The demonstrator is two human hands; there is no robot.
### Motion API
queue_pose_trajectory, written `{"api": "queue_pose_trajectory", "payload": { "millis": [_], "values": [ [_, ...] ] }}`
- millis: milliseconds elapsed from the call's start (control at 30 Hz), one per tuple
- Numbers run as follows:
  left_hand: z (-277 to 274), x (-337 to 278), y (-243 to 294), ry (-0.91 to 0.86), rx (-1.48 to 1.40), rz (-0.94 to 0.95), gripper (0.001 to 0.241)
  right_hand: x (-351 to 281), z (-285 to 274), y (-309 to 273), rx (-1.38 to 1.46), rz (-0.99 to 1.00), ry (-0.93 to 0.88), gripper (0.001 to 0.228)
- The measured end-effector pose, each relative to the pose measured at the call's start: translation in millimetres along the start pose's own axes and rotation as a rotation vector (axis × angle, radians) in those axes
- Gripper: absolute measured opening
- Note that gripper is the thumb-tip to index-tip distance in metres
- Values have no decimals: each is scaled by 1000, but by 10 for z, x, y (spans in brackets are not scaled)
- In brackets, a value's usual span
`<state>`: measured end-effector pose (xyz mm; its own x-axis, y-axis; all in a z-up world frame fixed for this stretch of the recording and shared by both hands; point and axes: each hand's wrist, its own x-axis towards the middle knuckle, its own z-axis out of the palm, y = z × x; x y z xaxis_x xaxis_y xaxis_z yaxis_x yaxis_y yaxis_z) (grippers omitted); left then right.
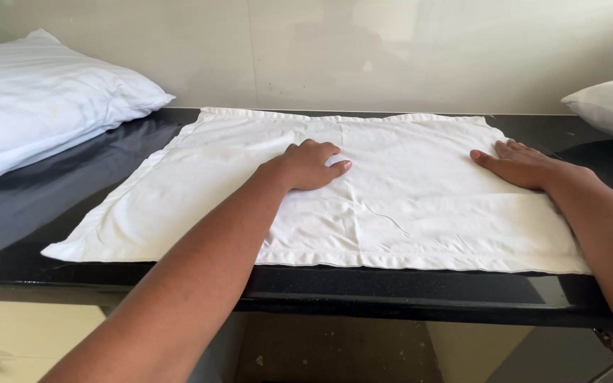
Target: The person lays a white bed sheet flat on a black countertop and smooths it out. They fold the sheet in half lengthwise, then fold it again into a smaller rectangle, smoothing the fabric after each fold. The person then folds the sheet into thirds to create a compact, neatly folded stack.
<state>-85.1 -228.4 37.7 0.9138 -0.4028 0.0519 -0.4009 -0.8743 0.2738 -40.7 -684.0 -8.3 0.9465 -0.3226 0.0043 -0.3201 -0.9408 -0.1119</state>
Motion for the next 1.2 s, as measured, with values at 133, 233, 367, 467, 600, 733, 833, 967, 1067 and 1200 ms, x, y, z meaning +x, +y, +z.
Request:
{"api": "queue_pose_trajectory", "payload": {
  "millis": [133, 233, 367, 467, 600, 733, 833, 967, 1067, 1200],
  "values": [
    [76, 141, -79, -34, -2, -19, 73, 11, -20, -24, -52, 3, 54, 108],
    [264, 420, -224, 4, 66, 111, 74, -337, -155, -308, -119, -187, 170, 102],
    [233, 420, -202, 4, 92, 98, 74, -1516, -468, -1213, 108, -327, 83, 95],
    [252, 401, -185, 5, 103, 93, 73, -2012, -409, -1505, 105, -445, -44, 92],
    [226, 342, -167, -14, 111, 55, 71, -2166, -283, -1478, -133, -375, -168, 91],
    [194, 303, -150, -20, 107, 64, 71, -1831, -72, -841, -131, -443, -69, 93],
    [213, 307, -154, -27, 101, 57, 70, -1818, -44, -460, -114, -362, -48, 94],
    [229, 320, -173, -19, 121, 58, 71, -1782, -2, -61, -114, -205, -39, 96],
    [210, 335, -162, -20, 110, 61, 71, -1628, 52, 283, -66, -183, -17, 96],
    [182, 301, -157, -27, 91, 52, 72, -1455, 134, 626, -71, -70, 12, 95]
  ]
}}
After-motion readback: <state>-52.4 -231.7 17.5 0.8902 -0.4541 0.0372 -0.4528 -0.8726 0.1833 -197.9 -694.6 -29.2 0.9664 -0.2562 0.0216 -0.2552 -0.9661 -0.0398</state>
